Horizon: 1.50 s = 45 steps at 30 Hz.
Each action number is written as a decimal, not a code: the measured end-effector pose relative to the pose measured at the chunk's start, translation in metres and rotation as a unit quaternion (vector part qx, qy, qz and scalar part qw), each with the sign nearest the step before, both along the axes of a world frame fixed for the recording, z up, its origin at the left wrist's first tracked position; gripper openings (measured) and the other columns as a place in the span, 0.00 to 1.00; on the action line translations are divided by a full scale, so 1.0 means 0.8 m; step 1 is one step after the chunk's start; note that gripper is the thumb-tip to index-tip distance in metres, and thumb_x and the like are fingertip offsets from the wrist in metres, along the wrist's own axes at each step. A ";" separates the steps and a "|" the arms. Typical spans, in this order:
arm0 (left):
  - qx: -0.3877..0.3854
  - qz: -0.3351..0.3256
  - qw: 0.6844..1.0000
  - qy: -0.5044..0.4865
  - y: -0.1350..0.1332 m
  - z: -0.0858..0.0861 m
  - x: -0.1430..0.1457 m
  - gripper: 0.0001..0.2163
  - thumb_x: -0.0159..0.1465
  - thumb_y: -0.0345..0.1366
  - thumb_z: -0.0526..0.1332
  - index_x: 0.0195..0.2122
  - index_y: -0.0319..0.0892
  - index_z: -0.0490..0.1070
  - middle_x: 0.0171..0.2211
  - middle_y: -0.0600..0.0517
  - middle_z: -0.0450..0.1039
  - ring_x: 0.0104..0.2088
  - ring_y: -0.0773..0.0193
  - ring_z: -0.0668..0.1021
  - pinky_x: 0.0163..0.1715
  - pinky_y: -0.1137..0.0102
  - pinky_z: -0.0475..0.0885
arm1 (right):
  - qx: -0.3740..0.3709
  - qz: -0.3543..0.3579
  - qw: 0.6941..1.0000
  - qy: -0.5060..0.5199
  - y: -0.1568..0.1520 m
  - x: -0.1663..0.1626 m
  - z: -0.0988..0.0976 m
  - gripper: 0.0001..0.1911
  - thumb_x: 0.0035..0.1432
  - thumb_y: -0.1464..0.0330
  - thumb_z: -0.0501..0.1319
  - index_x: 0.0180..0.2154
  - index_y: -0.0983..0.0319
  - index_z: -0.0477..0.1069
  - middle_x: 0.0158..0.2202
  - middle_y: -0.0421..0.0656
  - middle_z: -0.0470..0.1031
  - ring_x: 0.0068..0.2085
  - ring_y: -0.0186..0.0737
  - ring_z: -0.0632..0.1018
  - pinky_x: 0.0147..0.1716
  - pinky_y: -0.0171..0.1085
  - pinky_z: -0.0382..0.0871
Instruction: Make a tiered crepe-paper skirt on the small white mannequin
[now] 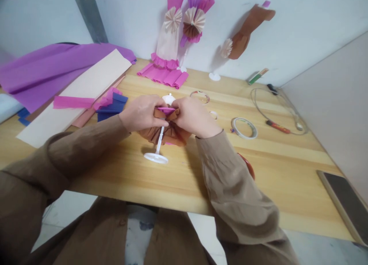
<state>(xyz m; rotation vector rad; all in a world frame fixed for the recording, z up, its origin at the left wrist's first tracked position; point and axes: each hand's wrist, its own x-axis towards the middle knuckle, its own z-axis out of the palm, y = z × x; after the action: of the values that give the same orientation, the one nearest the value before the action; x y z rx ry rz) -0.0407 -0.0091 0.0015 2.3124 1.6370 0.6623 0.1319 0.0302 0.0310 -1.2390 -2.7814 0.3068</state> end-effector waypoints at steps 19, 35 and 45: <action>0.009 0.012 0.998 -0.063 0.012 -0.007 -0.009 0.04 0.56 0.33 0.65 0.30 0.38 0.78 0.26 0.52 0.74 0.30 0.63 0.71 0.35 0.69 0.63 | -0.054 0.038 0.998 0.019 0.007 0.011 0.007 0.13 0.58 0.67 0.61 0.42 0.58 0.82 0.32 0.42 0.80 0.34 0.40 0.76 0.35 0.37 0.65; -0.013 -0.048 0.997 -0.058 0.015 0.006 -0.023 0.09 0.52 0.34 0.61 0.31 0.38 0.79 0.24 0.54 0.73 0.26 0.67 0.69 0.29 0.71 0.60 | -0.033 0.013 0.999 0.025 0.006 0.008 0.001 0.12 0.58 0.69 0.60 0.38 0.58 0.82 0.31 0.43 0.80 0.32 0.40 0.74 0.35 0.37 0.64; 0.019 -0.026 0.998 -0.059 0.013 0.000 -0.014 0.06 0.53 0.29 0.57 0.25 0.40 0.74 0.21 0.54 0.69 0.26 0.65 0.67 0.30 0.69 0.60 | -0.039 0.009 0.999 -0.013 -0.006 0.002 0.011 0.14 0.59 0.56 0.63 0.32 0.60 0.76 0.25 0.40 0.73 0.27 0.37 0.70 0.28 0.37 0.57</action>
<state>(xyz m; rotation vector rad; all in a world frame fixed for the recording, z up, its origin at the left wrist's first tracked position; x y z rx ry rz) -0.0519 0.0009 0.0015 2.2862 1.5203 0.8069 0.1334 0.0256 0.0402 -1.2420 -2.8293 0.4089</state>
